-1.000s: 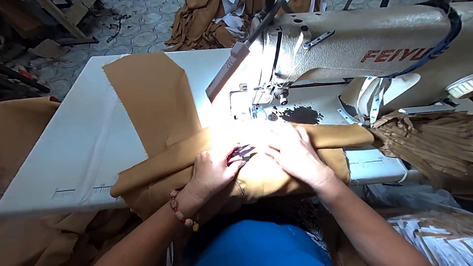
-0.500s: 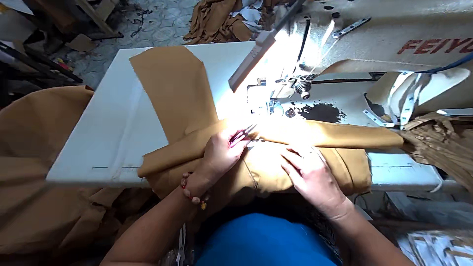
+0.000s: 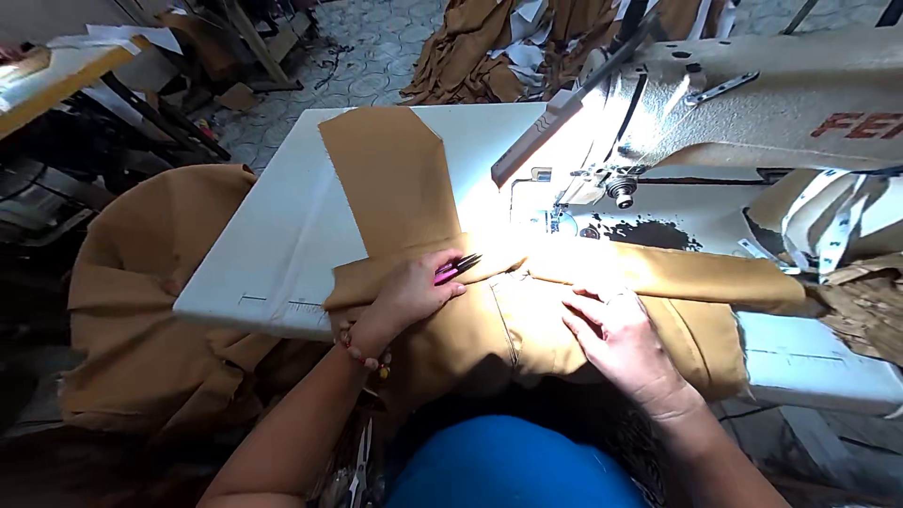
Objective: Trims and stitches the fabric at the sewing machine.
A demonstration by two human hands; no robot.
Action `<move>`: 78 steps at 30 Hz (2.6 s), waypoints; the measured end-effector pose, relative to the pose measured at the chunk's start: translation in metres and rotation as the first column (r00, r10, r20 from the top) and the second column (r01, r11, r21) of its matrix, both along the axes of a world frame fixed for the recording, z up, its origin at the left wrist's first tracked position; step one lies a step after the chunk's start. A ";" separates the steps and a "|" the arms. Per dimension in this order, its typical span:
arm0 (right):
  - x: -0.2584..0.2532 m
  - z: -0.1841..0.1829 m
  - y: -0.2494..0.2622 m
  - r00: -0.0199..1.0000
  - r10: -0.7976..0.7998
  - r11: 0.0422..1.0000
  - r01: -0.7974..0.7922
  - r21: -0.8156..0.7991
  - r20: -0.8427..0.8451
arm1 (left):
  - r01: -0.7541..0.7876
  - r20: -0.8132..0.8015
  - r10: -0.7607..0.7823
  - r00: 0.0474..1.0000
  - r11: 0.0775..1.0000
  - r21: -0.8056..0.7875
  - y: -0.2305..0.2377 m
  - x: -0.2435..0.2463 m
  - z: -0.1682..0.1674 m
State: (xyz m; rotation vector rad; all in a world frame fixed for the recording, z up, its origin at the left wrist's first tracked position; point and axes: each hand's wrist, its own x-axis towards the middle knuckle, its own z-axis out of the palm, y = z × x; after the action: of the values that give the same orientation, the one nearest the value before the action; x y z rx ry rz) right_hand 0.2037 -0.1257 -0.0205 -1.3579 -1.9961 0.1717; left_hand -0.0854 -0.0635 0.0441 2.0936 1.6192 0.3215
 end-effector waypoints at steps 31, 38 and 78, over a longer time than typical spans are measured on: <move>-0.051 0.022 0.061 0.783 -0.077 0.964 -0.101 -0.248 -0.618 | 0.120 0.135 -0.226 0.965 0.832 0.542 -0.002 0.016 -0.018; -0.051 0.021 0.061 0.769 -0.077 0.962 -0.108 -0.249 -0.635 | 0.183 0.051 -0.257 0.965 0.798 0.574 -0.006 0.026 -0.018; -0.016 0.062 -0.035 0.991 0.116 0.823 -0.059 -0.565 0.064 | 0.700 -0.104 -0.746 0.658 0.554 0.450 -0.038 0.268 0.039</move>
State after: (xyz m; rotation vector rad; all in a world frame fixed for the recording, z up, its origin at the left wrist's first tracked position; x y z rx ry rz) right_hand 0.1877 -0.1603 0.0415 -1.6508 -2.1850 0.8119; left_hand 0.1828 -0.1010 0.0832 2.8352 0.4920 0.5344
